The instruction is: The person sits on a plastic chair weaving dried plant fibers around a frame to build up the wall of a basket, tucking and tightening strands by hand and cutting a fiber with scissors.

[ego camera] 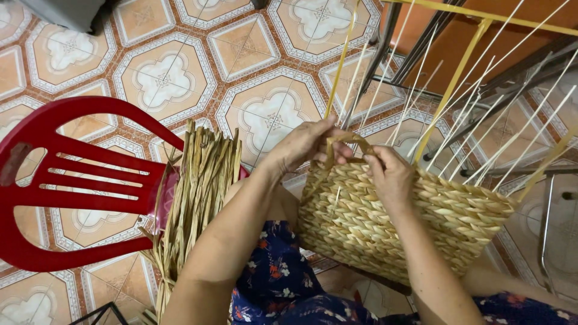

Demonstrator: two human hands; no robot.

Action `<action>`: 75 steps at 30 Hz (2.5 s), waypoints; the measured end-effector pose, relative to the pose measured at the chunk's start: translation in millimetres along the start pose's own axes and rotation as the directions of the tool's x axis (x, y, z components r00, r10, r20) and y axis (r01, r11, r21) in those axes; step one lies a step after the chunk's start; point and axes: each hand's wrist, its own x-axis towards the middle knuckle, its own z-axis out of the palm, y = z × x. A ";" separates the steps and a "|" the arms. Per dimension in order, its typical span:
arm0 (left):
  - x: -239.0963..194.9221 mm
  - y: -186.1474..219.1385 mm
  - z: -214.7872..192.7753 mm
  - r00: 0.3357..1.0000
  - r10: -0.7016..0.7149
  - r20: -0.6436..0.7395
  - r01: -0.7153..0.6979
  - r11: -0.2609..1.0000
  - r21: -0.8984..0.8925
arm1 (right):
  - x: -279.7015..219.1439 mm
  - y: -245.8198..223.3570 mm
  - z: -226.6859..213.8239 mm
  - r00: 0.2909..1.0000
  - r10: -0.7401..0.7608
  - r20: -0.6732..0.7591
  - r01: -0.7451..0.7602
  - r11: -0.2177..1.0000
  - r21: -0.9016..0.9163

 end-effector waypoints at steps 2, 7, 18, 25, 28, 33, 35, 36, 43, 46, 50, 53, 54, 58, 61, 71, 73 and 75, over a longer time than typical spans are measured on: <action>10.2 -2.2 8.5 0.999 -0.047 0.000 0.047 0.999 -0.004 | 3.9 2.2 1.4 1.000 -0.010 -0.022 0.010 1.000 0.011; 22.2 -5.4 45.6 0.994 -0.092 -0.063 0.110 0.899 0.424 | -0.9 19.7 1.7 0.999 -0.011 0.033 0.009 0.999 0.052; -17.5 -36.0 47.1 0.766 0.541 0.346 -0.425 0.023 0.905 | -0.1 4.8 5.9 0.981 0.191 0.045 -0.196 0.961 0.193; 50.6 -164.2 -60.2 0.814 0.580 0.029 -0.156 0.170 0.973 | 2.8 -2.3 6.4 0.991 0.132 0.009 -0.131 0.965 0.228; -17.6 -26.5 -23.2 0.950 -0.203 -0.235 0.304 0.766 0.566 | 6.4 -9.3 8.4 0.952 0.306 -0.031 -0.298 0.943 0.150; -18.4 -32.6 29.8 0.895 0.431 -0.114 -0.101 0.445 0.890 | 9.3 -20.5 -0.4 0.956 0.294 -0.009 -0.289 0.944 0.161; -12.1 -44.5 40.6 0.842 0.538 0.043 -0.266 0.346 0.900 | 9.3 -25.3 -7.3 0.954 0.300 0.006 -0.298 0.946 0.128; -6.7 -53.5 41.1 0.793 0.596 0.126 -0.297 0.199 0.934 | 6.2 -21.9 -9.8 0.968 0.243 -0.066 -0.226 0.953 0.202; 12.1 -45.9 21.3 0.918 0.396 0.012 -0.206 0.453 0.868 | -12.3 -23.2 3.7 0.931 -0.355 -0.083 0.331 0.918 -0.217; 5.8 -43.5 12.7 0.791 0.611 0.004 -0.342 0.437 0.832 | -1.8 -10.7 15.0 0.931 -0.355 -0.083 0.336 0.923 -0.187; -3.4 -36.6 19.6 0.678 0.732 -0.064 -0.458 0.489 0.743 | 6.8 -15.7 17.1 0.995 -0.057 -0.079 0.053 0.998 -0.047; 8.2 -40.2 22.3 0.733 0.676 -0.070 -0.286 0.400 0.871 | 7.9 -15.9 18.0 0.998 0.038 -0.043 -0.037 0.999 0.025; 13.1 -39.2 21.7 0.801 0.593 -0.078 -0.249 0.449 0.858 | 8.3 -16.9 16.7 0.993 0.105 -0.045 -0.102 0.993 0.054; 12.0 -1.8 18.3 0.972 0.233 -0.028 -0.149 0.702 0.696 | 10.5 -18.3 13.2 0.961 0.275 -0.015 -0.273 0.958 0.091; 9.4 1.2 17.9 0.991 0.137 0.006 -0.101 0.698 0.709 | 15.2 -22.5 11.3 0.948 0.317 0.010 -0.314 0.935 0.165; 11.1 -44.9 24.2 0.694 0.698 0.177 -0.530 0.329 0.782 | 9.4 -10.3 23.7 0.958 0.282 -0.051 -0.272 0.952 0.143; -9.8 -24.1 27.6 0.812 0.581 -0.054 -0.274 0.462 0.844 | 7.1 -0.7 32.0 0.980 0.198 -0.017 -0.199 0.980 -0.029; -6.5 -34.5 24.5 0.820 0.562 -0.108 -0.177 0.428 0.886 | 9.0 -21.9 24.1 0.979 0.201 0.018 -0.202 0.979 0.042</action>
